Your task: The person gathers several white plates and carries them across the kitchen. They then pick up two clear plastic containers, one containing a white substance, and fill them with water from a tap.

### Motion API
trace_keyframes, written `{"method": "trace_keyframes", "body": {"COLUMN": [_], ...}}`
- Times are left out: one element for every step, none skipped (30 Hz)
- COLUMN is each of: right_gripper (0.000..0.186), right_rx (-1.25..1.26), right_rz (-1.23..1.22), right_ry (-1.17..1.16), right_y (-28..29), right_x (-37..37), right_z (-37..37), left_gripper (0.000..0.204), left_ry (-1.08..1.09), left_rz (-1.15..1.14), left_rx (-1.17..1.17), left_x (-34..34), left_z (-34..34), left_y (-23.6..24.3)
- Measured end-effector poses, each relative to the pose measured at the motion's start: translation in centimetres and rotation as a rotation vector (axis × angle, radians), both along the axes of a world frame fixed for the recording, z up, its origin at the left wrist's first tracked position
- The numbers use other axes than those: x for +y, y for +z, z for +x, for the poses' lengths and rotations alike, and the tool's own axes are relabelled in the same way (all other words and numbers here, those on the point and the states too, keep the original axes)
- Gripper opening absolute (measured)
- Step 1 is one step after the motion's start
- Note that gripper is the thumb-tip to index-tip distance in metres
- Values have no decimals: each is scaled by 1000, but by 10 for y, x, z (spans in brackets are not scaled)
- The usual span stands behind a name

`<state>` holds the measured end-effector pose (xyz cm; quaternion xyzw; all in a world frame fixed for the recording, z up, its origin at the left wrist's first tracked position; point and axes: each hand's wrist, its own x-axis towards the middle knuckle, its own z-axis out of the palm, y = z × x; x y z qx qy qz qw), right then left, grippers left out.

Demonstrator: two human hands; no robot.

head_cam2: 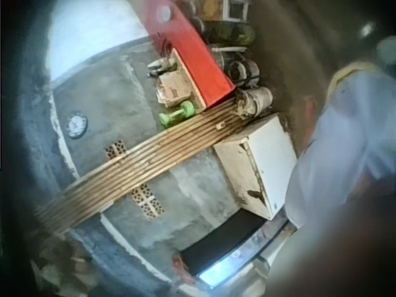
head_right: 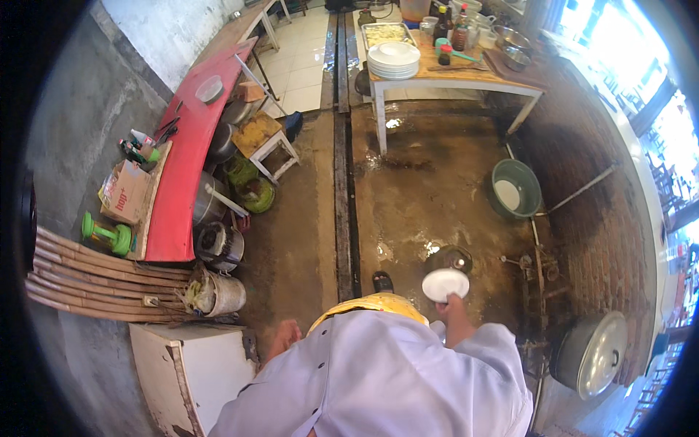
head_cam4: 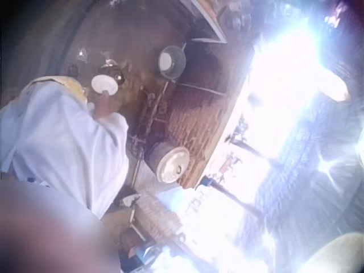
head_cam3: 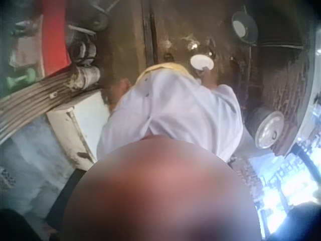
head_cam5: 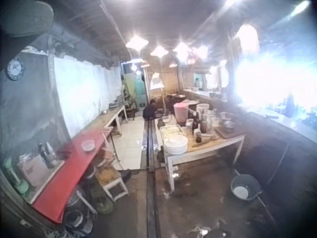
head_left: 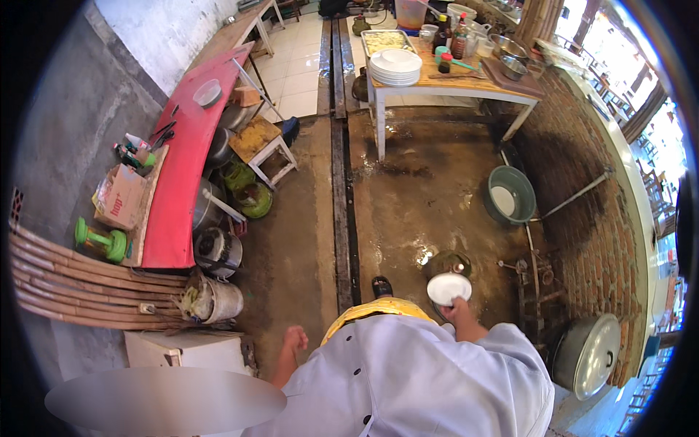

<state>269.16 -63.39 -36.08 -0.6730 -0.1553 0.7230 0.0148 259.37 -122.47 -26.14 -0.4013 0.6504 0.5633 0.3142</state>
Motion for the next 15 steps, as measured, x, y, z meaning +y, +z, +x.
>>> {"method": "trace_keyframes", "body": {"right_gripper": [38,29,29,30,32,29,27,26,25,25,25,26,26,26,27], "right_rx": [-16,15,-46,58,-17,85,121,162,182,215,234,263,306,344,316], "right_rz": [49,128,155,176,218,282,284,315,327,355,332,328,314,307,286], "right_ry": [128,214,219,338,535,610,686,774,798,840,845,854,863,866,928], "right_y": [-3,-3,2,12,22,34,49,63,75,87,97,105,113,120,128], "right_x": [4,4,4,4,0,-10,-21,-34,-49,-66,-82,-96,-111,-126,-138], "right_z": [-56,-103,-155,-201,-255,-298,-341,-383,-418,-454,-485,-513,-537,-557,-579], "left_gripper": [18,17,17,16,15,14,14,13,12,12,11,11,11,10,10], "left_ry": [21,-28,51,55,49,40,26,-2,-43,-97,-166,-235,-300,-338,-364], "left_rz": [-5,-70,-36,-45,-50,-56,-62,-68,-76,-91,-111,-129,-145,-148,-146], "left_rx": [-31,-35,-104,-127,-144,-152,-161,-161,-151,-135,-111,-86,-57,-37,-18], "left_x": [-8,-15,-21,-25,-29,-31,-34,-37,-40,-44,-50,-57,-65,-74,-82], "left_z": [8,11,15,16,11,3,-9,-25,-45,-68,-94,-120,-150,-183,-221], "left_y": [-5,-9,-11,-13,-15,-18,-20,-24,-29,-35,-42,-49,-54,-58,-62]}}
